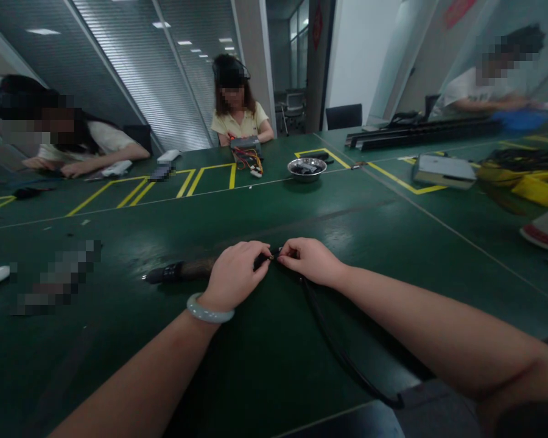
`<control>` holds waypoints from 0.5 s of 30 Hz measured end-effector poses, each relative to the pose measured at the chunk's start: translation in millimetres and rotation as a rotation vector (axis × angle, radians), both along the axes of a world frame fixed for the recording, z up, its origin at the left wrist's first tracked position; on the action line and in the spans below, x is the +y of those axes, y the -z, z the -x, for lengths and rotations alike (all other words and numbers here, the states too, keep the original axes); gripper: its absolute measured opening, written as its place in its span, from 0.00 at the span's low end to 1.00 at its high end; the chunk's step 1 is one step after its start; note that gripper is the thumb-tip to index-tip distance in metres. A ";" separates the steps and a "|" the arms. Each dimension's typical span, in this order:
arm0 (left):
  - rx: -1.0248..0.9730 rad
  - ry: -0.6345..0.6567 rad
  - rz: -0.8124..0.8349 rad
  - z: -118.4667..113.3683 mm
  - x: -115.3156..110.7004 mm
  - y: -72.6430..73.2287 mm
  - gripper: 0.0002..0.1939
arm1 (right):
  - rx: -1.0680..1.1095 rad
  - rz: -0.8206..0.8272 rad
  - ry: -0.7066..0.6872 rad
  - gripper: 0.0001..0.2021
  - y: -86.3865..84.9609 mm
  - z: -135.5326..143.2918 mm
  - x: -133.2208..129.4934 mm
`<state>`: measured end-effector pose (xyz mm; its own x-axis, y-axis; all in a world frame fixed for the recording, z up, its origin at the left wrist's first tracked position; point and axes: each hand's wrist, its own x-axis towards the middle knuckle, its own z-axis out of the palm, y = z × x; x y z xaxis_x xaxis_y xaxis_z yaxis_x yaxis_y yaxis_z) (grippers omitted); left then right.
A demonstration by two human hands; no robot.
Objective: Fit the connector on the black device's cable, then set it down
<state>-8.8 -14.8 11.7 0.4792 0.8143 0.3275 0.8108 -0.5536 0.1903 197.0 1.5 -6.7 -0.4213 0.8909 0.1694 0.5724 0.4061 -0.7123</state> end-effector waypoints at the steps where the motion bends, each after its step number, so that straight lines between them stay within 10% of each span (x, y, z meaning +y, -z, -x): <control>1: -0.002 0.005 -0.001 -0.1 -0.1 -0.6 0.06 | -0.001 -0.003 -0.001 0.07 -0.1 0.4 -0.2; 15: -0.035 0.066 -0.049 2.6 -2.6 -4.9 0.09 | -0.175 -0.107 0.096 0.09 -3.9 9.0 -9.1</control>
<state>-11.3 -17.3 16.6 0.5190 0.7638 0.3837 0.7652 -0.6152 0.1897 188.0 -7.6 -2.8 -0.3671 0.9092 0.1963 0.7232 0.4117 -0.5545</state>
